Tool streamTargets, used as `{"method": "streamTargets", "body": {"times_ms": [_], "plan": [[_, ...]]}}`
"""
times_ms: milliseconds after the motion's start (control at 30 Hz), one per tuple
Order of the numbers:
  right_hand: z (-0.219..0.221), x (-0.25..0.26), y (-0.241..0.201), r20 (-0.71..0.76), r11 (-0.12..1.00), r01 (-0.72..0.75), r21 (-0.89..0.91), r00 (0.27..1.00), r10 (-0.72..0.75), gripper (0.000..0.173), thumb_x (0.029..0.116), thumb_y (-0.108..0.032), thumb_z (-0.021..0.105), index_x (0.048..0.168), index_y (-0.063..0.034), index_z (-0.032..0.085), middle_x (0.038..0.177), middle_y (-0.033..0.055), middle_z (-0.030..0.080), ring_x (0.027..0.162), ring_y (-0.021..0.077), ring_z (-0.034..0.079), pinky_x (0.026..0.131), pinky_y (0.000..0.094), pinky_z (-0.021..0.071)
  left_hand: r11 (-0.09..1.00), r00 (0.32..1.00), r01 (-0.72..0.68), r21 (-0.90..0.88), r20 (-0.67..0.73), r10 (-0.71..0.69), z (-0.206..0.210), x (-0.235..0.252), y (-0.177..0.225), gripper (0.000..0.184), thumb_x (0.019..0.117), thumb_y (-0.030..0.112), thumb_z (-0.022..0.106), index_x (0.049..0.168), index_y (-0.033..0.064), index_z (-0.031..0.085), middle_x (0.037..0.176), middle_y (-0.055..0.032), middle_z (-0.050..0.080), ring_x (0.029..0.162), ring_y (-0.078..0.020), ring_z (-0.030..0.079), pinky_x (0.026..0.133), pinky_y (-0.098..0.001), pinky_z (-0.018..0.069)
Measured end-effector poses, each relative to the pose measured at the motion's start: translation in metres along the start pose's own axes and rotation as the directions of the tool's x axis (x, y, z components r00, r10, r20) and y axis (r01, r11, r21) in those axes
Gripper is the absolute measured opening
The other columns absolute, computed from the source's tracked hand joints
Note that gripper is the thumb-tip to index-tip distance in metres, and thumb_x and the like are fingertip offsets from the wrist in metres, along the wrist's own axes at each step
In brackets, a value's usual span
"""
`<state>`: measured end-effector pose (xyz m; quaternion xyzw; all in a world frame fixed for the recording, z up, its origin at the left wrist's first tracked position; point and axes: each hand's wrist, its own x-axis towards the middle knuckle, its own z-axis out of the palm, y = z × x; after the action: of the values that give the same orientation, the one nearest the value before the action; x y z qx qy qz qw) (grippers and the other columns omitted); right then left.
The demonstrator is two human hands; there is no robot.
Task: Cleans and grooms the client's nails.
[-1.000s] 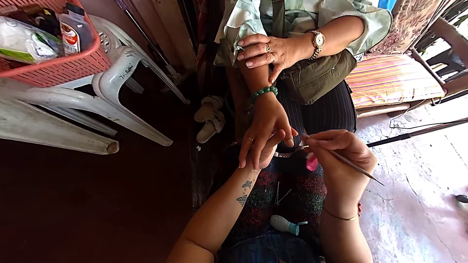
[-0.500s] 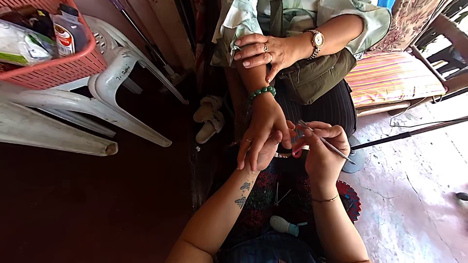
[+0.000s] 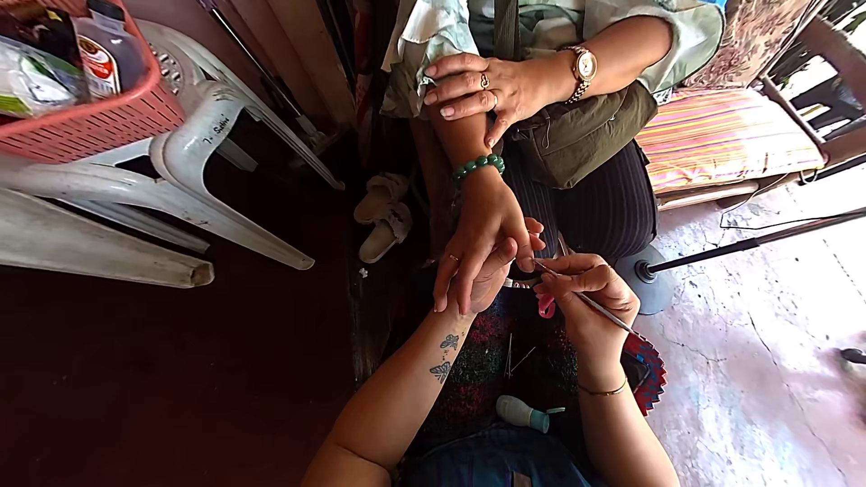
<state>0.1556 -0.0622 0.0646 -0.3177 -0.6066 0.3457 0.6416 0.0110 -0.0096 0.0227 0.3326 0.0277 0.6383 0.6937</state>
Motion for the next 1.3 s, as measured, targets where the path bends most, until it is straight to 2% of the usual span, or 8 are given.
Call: {"method": "streamTargets", "body": {"times_ms": [467,633,767,833,933,1000,1167,1300], "plan": [[-0.006,0.009,-0.009,0.104,0.980,0.063,-0.188,0.994,-0.044,0.011,0.0854,0.007,0.073,0.085,-0.0039,0.073,0.098,0.0099,0.075,0.082,0.0167,0.074,0.071,0.0292,0.0650,0.999,1.000,-0.027,0.038,-0.007,0.027,-0.002,0.000,-0.002,0.024,0.1009,0.019,0.064,0.120,0.0050,0.069,0.118,-0.0111,0.071,0.108,-0.0198,0.069,0.093,-0.0351,0.0565],[-0.032,0.035,-0.031,0.340,0.987,-0.066,-0.144,0.934,0.112,0.010,0.0861,0.004,0.074,0.087,-0.0060,0.074,0.098,0.0080,0.076,0.083,0.0167,0.074,0.072,0.0306,0.0646,0.995,0.999,-0.035,0.093,0.001,0.035,-0.002,-0.001,-0.002,0.022,0.1009,0.021,0.064,0.115,0.0056,0.071,0.112,-0.0094,0.072,0.101,-0.0166,0.070,0.087,-0.0315,0.0575],[-0.006,0.045,-0.037,0.121,0.999,0.008,0.032,0.993,-0.012,0.016,0.0870,0.002,0.076,0.092,-0.0126,0.073,0.100,0.0050,0.073,0.072,0.0148,0.072,0.061,0.0300,0.0647,0.994,0.998,0.054,0.098,-0.030,-0.051,-0.001,-0.003,-0.005,0.014,0.0986,0.022,0.068,0.107,0.0126,0.074,0.092,0.0013,0.073,0.081,-0.0054,0.067,0.076,-0.0231,0.0562],[0.020,0.050,-0.027,0.111,0.992,0.023,0.121,0.993,-0.037,0.015,0.0870,0.002,0.076,0.093,-0.0114,0.072,0.100,0.0056,0.072,0.072,0.0136,0.071,0.061,0.0297,0.0638,0.996,0.998,0.059,0.061,-0.025,-0.057,-0.002,-0.005,-0.006,0.010,0.0956,0.022,0.072,0.104,0.0171,0.074,0.091,0.0051,0.073,0.080,-0.0023,0.068,0.075,-0.0207,0.0572],[0.036,0.065,-0.010,0.055,0.985,0.167,-0.037,0.985,-0.165,0.010,0.0909,0.005,0.070,0.093,-0.0045,0.069,0.106,0.0077,0.071,0.081,0.0120,0.072,0.068,0.0266,0.0637,0.998,0.999,0.043,0.038,0.016,-0.044,-0.004,-0.005,-0.008,0.013,0.0932,0.015,0.074,0.106,0.0161,0.073,0.095,0.0048,0.073,0.084,-0.0031,0.069,0.077,-0.0219,0.0579],[0.032,0.074,-0.014,-0.003,0.971,0.220,-0.090,0.975,-0.221,0.010,0.0922,0.007,0.068,0.094,-0.0030,0.069,0.110,0.0108,0.071,0.091,0.0193,0.074,0.074,0.0329,0.0658,0.995,0.997,0.068,0.069,0.040,-0.071,-0.003,-0.003,-0.007,0.017,0.0929,0.009,0.073,0.110,0.0118,0.072,0.100,0.0016,0.072,0.086,-0.0058,0.068,0.078,-0.0237,0.0577],[0.016,0.059,-0.021,0.091,0.997,0.080,-0.018,0.993,-0.078,0.013,0.0883,0.007,0.072,0.091,-0.0058,0.071,0.108,0.0081,0.072,0.079,0.0125,0.072,0.064,0.0255,0.0632,0.994,0.997,0.048,0.099,0.047,-0.052,-0.004,-0.003,-0.008,0.017,0.0905,0.011,0.076,0.107,0.0131,0.074,0.097,0.0037,0.073,0.086,-0.0040,0.068,0.079,-0.0232,0.0576],[-0.016,0.045,-0.023,0.143,0.963,0.114,-0.242,0.986,-0.081,0.013,0.0876,0.004,0.073,0.089,-0.0089,0.073,0.111,0.0057,0.072,0.095,0.0165,0.072,0.077,0.0305,0.0643,0.990,0.997,0.065,0.121,0.036,-0.070,0.002,-0.002,-0.004,0.022,0.0910,0.008,0.074,0.113,0.0096,0.073,0.101,0.0008,0.074,0.088,-0.0082,0.070,0.081,-0.0265,0.0592]]}}
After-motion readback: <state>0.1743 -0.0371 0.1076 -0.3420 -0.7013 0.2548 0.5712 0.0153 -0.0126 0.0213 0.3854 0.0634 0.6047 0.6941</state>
